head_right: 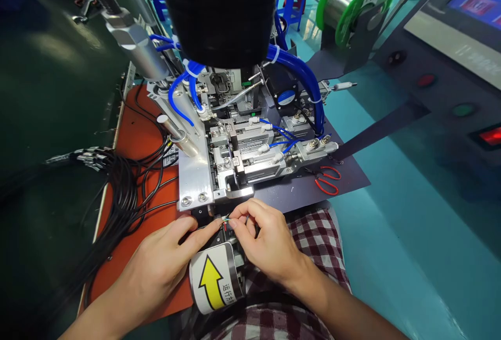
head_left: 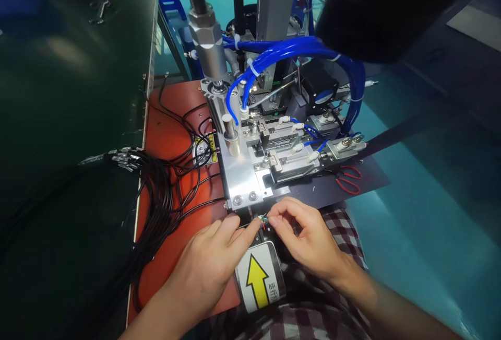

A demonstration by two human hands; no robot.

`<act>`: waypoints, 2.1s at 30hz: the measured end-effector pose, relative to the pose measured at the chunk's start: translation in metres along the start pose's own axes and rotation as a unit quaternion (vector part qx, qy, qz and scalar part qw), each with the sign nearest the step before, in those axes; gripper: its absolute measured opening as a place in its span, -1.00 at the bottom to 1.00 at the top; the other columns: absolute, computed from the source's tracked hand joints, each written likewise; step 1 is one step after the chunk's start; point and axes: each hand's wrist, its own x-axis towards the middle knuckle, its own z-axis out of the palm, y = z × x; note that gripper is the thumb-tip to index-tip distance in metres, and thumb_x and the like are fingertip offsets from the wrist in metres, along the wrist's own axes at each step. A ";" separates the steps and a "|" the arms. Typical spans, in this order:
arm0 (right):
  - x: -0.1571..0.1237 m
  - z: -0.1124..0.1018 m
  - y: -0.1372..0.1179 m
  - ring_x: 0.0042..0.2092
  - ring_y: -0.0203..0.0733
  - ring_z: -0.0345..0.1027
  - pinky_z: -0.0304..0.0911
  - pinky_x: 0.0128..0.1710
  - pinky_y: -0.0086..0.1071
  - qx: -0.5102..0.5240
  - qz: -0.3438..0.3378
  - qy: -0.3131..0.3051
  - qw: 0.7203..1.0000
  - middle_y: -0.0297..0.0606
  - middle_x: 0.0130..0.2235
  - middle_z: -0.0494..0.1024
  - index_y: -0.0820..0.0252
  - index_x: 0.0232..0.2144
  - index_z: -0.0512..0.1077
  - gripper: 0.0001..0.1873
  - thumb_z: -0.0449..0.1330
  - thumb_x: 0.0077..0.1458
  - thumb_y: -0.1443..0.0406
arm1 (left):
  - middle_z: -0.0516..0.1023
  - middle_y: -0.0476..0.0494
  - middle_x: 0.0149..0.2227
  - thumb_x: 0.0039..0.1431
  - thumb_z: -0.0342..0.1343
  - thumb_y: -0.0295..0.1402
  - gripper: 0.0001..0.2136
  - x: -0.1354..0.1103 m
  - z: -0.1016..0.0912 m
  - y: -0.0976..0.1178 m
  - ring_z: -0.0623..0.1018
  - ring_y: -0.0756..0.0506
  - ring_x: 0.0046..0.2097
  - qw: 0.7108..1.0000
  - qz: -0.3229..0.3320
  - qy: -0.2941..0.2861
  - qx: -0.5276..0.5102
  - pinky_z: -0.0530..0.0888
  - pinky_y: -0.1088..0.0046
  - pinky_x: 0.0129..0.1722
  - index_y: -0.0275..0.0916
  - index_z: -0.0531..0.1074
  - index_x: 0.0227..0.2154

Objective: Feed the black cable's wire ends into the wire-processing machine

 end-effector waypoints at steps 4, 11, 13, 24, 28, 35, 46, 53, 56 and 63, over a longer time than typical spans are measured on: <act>-0.001 0.002 0.004 -0.47 -0.28 0.25 0.21 -0.46 -0.40 0.028 0.031 0.008 0.999 -0.35 -0.42 0.42 0.16 -0.38 0.40 -0.98 0.16 0.10 0.36 | 0.36 -0.12 -0.38 0.29 -0.23 -0.56 -0.65 0.000 0.000 0.000 0.42 -0.08 -0.43 1.000 -0.002 -0.001 0.000 0.42 0.46 -0.55 -0.33 0.29 0.06; -0.005 0.002 0.004 -0.49 -0.31 0.22 0.19 -0.48 -0.41 0.015 0.015 0.039 0.999 -0.36 -0.41 0.40 0.15 -0.38 0.40 -0.98 0.19 0.09 0.36 | 0.36 -0.11 -0.39 0.31 -0.26 -0.53 -0.66 -0.001 0.002 0.000 0.42 -0.06 -0.44 1.000 0.002 0.005 -0.001 0.42 0.48 -0.55 -0.33 0.30 0.05; -0.005 0.001 0.003 -0.49 -0.31 0.21 0.18 -0.48 -0.42 0.017 0.016 0.035 0.999 -0.36 -0.42 0.40 0.16 -0.39 0.40 -0.98 0.18 0.10 0.36 | 0.36 -0.12 -0.38 0.32 -0.27 -0.53 -0.65 0.000 0.001 0.000 0.42 -0.06 -0.43 1.000 0.001 0.006 -0.001 0.41 0.48 -0.55 -0.33 0.30 0.05; 0.006 0.004 -0.002 -0.56 -0.32 0.15 0.05 -0.61 -0.45 0.059 0.109 -0.022 0.992 -0.42 -0.57 0.32 0.18 -0.49 0.39 -0.85 0.12 0.11 0.30 | 0.37 -0.12 -0.38 0.32 -0.30 -0.55 -0.63 0.000 -0.001 0.000 0.42 -0.05 -0.43 1.000 0.003 0.004 0.003 0.42 0.49 -0.54 -0.34 0.31 0.05; 0.004 0.002 -0.003 -0.50 -0.29 0.23 0.16 -0.50 -0.41 -0.028 0.022 -0.006 0.999 -0.37 -0.49 0.39 0.16 -0.46 0.39 -0.88 0.11 0.11 0.37 | 0.37 -0.12 -0.37 0.32 -0.29 -0.54 -0.64 -0.001 -0.001 0.000 0.42 -0.06 -0.42 1.000 0.005 0.008 0.000 0.42 0.48 -0.53 -0.33 0.30 0.06; 0.004 -0.004 -0.007 -0.44 -0.24 0.26 0.16 -0.44 -0.35 -0.140 -0.095 -0.004 0.986 -0.32 -0.45 0.44 0.15 -0.42 0.37 -0.89 0.10 0.15 0.38 | 0.36 -0.13 -0.37 0.31 -0.26 -0.53 -0.65 -0.003 0.001 0.000 0.43 -0.08 -0.42 1.000 0.000 0.005 -0.013 0.44 0.45 -0.54 -0.33 0.29 0.07; 0.000 -0.004 -0.003 -0.48 -0.28 0.26 0.13 -0.46 -0.36 -0.130 -0.102 0.010 0.986 -0.32 -0.47 0.47 0.19 -0.43 0.43 -0.89 0.14 0.13 0.41 | 0.37 -0.14 -0.36 0.31 -0.25 -0.53 -0.65 -0.002 0.002 0.000 0.43 -0.09 -0.42 1.000 0.001 0.003 -0.016 0.44 0.44 -0.53 -0.34 0.29 0.06; 0.001 -0.001 -0.001 -0.54 -0.35 0.18 0.11 -0.57 -0.46 0.032 0.041 -0.004 0.999 -0.38 -0.48 0.40 0.18 -0.47 0.41 -0.91 0.16 0.07 0.39 | 0.36 -0.11 -0.41 0.30 -0.27 -0.56 -0.64 0.000 0.002 0.000 0.41 -0.07 -0.46 1.000 0.000 0.003 -0.015 0.41 0.46 -0.56 -0.34 0.30 0.05; 0.003 -0.001 -0.001 -0.54 -0.34 0.13 0.07 -0.59 -0.46 0.081 0.087 -0.023 0.993 -0.42 -0.55 0.31 0.17 -0.47 0.39 -0.90 0.15 0.10 0.33 | 0.36 -0.10 -0.41 0.30 -0.27 -0.56 -0.64 -0.001 0.001 0.000 0.41 -0.07 -0.46 1.000 0.000 0.009 -0.013 0.41 0.48 -0.56 -0.34 0.31 0.04; 0.005 -0.001 0.000 -0.51 -0.32 0.10 0.06 -0.55 -0.43 0.106 0.112 -0.025 0.988 -0.40 -0.51 0.32 0.17 -0.45 0.39 -0.86 0.12 0.13 0.27 | 0.37 -0.12 -0.40 0.31 -0.29 -0.54 -0.64 0.000 0.001 0.000 0.42 -0.08 -0.45 1.000 0.003 0.008 -0.015 0.42 0.47 -0.56 -0.34 0.31 0.04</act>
